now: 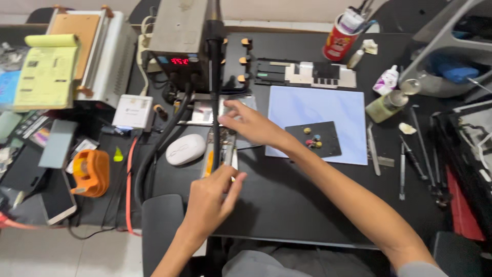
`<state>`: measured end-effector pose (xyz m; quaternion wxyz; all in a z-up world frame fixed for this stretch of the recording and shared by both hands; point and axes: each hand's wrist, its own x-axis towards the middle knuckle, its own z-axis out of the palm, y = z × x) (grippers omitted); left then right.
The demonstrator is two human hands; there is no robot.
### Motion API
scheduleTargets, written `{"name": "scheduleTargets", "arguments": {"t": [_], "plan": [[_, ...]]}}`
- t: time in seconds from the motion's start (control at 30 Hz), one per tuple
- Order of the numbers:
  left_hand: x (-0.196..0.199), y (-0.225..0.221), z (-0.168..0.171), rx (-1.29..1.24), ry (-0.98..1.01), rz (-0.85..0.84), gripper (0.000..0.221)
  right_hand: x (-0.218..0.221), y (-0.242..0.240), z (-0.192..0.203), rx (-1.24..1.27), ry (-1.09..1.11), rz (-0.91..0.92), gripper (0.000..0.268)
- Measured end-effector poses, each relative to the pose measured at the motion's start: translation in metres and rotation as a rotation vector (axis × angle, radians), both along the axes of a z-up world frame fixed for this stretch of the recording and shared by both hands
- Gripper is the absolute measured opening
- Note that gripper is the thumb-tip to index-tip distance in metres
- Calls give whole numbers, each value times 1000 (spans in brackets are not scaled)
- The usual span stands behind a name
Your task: The person heats small components on a board using a heat gun and picks them up with tweezers, then positions a smartphone under the heat gun.
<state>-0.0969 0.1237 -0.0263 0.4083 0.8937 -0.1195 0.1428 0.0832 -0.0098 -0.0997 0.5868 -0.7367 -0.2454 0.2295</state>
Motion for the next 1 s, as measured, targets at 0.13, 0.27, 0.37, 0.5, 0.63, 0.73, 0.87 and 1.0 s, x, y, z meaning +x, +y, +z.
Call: {"name": "scheduleTargets", "arguments": {"t": [0.13,0.27,0.37,0.5,0.63,0.73,0.87,1.0], "plan": [[3,-16,-14,95,106,-91,17,-18,-94,34,10,-195,-71,38],[15,-34,-25,127,120,-113,27,-37,-170,43,3,-297,-440,23],[39,-53,-32,129,50,-174,45,-46,-200,34,16,-396,-641,18],[86,-86,-48,126,-65,-239,66,-51,-220,23,-149,-646,-720,14],[115,-107,-62,71,-2,-279,95,-60,-229,16,-274,-764,-642,15],[112,-105,-67,79,17,-314,114,-63,-234,14,-428,-845,-560,21],[113,-94,-71,88,70,-354,122,-57,-239,10,-420,-830,-533,22],[117,-90,-75,111,82,-391,119,-55,-238,7,-426,-841,-526,23]]}}
